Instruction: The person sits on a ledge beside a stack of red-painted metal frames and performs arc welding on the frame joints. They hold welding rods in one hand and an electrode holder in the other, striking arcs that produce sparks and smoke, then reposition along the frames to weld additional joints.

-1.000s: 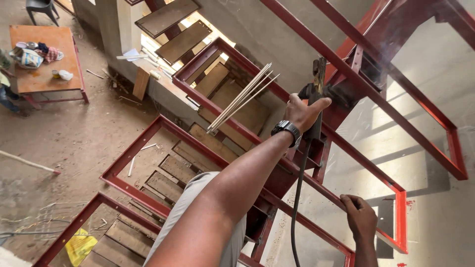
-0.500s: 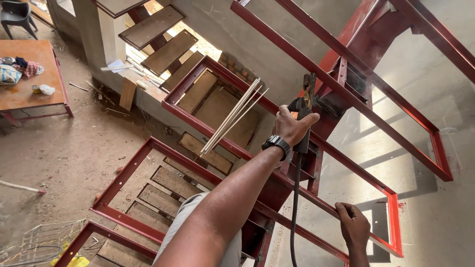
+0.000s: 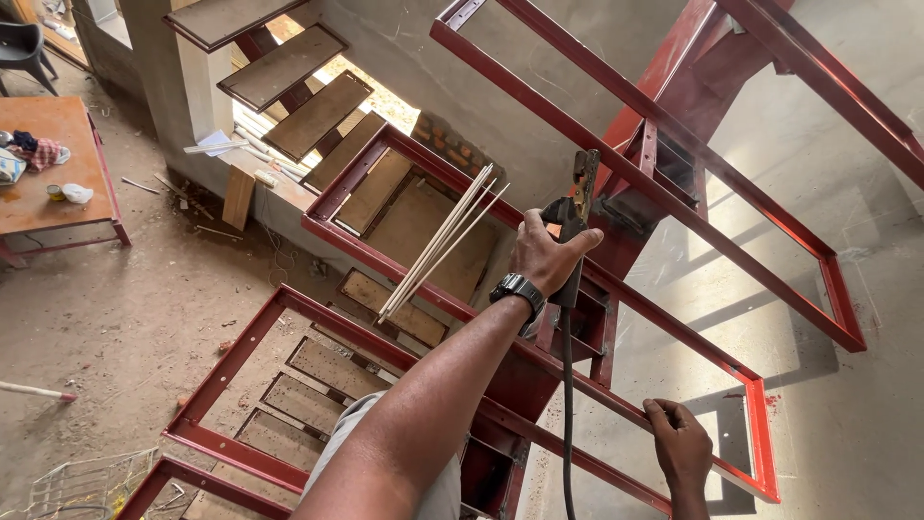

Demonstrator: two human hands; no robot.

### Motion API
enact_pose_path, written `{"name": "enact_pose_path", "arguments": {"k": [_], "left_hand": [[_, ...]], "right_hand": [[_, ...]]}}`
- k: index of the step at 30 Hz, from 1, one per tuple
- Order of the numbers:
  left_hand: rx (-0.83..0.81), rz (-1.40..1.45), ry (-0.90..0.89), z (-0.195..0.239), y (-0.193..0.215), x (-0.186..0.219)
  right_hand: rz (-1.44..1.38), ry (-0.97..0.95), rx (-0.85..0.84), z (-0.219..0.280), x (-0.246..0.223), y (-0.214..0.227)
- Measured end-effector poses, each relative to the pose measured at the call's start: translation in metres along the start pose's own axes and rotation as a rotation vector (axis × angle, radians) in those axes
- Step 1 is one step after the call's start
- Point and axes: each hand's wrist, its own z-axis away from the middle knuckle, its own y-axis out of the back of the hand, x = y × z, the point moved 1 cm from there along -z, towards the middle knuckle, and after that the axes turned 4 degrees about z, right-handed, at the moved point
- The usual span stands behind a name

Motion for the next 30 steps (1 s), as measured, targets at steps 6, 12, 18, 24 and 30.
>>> {"name": "enact_pose_path", "arguments": {"k": [6,12,18,24,30], "left_hand": [[-0.074,0.113,0.052,-0.002,0.007,0.0],[-0.046,0.188,0.001,-0.004,0.006,-0.007],[-0.033,-0.002,0.018,0.004,0.013,0.009],[0.035,-0.049,-0.03,0.007,0.012,0.007],[-0.031,-0.05,0.011,0.006,0.016,0.008]], "right_hand": [[0.014,-0.025,-0.007,0.002,-0.005,0.002],[0.018,-0.003,-0.008,-0.001,-0.001,-0.002],[0.02,-0.021,-0.014,-0.002,0.002,-0.003],[0.013,-0.034,-0.011,0.002,-0.004,-0.001],[0.027,-0.028,-0.012,-0.003,0.001,-0.004]]}}
